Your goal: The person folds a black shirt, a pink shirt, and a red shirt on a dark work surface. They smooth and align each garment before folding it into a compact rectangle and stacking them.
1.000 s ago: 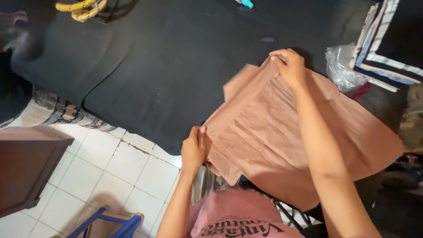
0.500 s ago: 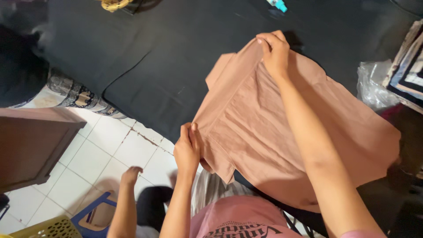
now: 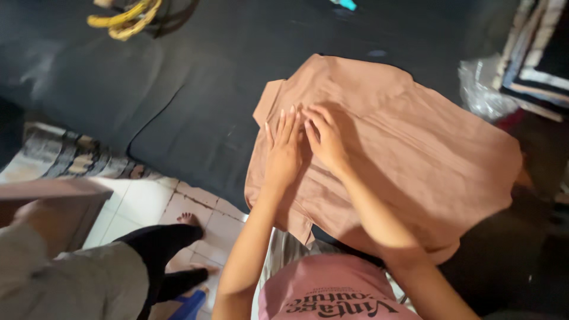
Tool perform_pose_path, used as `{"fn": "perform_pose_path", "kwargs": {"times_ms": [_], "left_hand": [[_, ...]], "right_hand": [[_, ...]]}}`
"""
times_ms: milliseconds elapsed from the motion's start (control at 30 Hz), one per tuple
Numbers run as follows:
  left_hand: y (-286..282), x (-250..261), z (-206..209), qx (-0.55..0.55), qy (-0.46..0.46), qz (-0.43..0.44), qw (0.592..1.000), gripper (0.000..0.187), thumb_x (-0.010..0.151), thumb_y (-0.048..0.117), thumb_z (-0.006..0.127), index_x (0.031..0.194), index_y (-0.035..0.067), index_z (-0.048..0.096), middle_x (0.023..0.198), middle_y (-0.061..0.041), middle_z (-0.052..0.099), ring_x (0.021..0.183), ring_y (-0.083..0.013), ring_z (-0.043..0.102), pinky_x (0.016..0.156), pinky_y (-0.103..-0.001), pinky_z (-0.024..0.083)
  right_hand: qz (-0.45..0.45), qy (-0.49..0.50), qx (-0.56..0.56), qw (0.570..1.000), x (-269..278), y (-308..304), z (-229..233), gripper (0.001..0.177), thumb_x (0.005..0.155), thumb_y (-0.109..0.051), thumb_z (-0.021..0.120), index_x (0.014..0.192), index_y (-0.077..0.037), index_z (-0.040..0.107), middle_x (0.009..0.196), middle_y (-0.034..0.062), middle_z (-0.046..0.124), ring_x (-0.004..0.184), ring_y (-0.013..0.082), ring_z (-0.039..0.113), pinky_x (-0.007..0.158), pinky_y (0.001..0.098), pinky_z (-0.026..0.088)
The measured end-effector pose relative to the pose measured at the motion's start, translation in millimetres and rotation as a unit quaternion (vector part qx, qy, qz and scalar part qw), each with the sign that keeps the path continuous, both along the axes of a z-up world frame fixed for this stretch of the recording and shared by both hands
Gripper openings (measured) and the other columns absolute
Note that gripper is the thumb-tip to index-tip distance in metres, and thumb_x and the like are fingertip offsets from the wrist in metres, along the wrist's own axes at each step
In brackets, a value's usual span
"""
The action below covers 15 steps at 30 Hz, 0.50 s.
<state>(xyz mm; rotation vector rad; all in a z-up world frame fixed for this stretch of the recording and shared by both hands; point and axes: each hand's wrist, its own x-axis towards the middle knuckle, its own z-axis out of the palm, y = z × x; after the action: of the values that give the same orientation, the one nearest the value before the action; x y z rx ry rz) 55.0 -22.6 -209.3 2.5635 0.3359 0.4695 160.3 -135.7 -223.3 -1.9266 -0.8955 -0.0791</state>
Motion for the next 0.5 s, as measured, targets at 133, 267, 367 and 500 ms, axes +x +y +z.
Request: {"fn": "perform_pose_path", "kwargs": {"times_ms": [133, 267, 367, 500], "left_hand": [[0, 15, -11, 0.053, 0.013, -0.008, 0.998, 0.057, 0.107, 0.033, 0.050, 0.159, 0.014, 0.038, 0.166, -0.010, 0.034, 0.156, -0.0273, 0.027, 0.126, -0.056, 0.013], [3, 12, -22, 0.079, -0.005, -0.012, 0.997, 0.060, 0.107, 0.036, 0.049, 0.162, 0.015, 0.036, 0.168, -0.012, 0.033, 0.157, -0.0275, 0.027, 0.126, -0.056, 0.013], [5, 13, -29, 0.057, 0.009, -0.014, 0.998, 0.057, 0.109, 0.035, 0.048, 0.163, 0.017, 0.036, 0.169, -0.011, 0.033, 0.157, -0.0276, 0.027, 0.128, -0.056, 0.014], [7, 15, -31, 0.060, 0.006, -0.026, 0.998, 0.058, 0.110, 0.035, 0.047, 0.163, 0.015, 0.036, 0.169, -0.012, 0.032, 0.157, -0.0292, 0.026, 0.127, -0.057, 0.012]], "right_hand": [[-0.070, -0.055, -0.094, 0.992, -48, -62, 6, 0.038, 0.102, -0.016, 0.062, 0.138, -0.004, 0.060, 0.148, 0.0203, 0.054, 0.139, 0.0397, 0.050, 0.117, 0.0478, 0.041], [-0.082, -0.048, -0.224, 0.970, -78, -112, 15, 0.051, 0.104, -0.032, 0.061, 0.148, -0.008, 0.054, 0.161, 0.0194, 0.041, 0.151, 0.0410, 0.035, 0.120, 0.0537, 0.029], [-0.175, 0.014, -0.272, 0.946, -88, -143, 18, 0.056, 0.100, -0.043, 0.059, 0.150, -0.018, 0.053, 0.166, 0.0134, 0.034, 0.153, 0.0385, 0.026, 0.120, 0.0529, 0.025], [-0.302, 0.046, -0.331, 0.893, -110, -187, 21, 0.055, 0.098, -0.042, 0.062, 0.148, -0.022, 0.055, 0.163, 0.0103, 0.036, 0.151, 0.0383, 0.025, 0.118, 0.0580, 0.021]]}}
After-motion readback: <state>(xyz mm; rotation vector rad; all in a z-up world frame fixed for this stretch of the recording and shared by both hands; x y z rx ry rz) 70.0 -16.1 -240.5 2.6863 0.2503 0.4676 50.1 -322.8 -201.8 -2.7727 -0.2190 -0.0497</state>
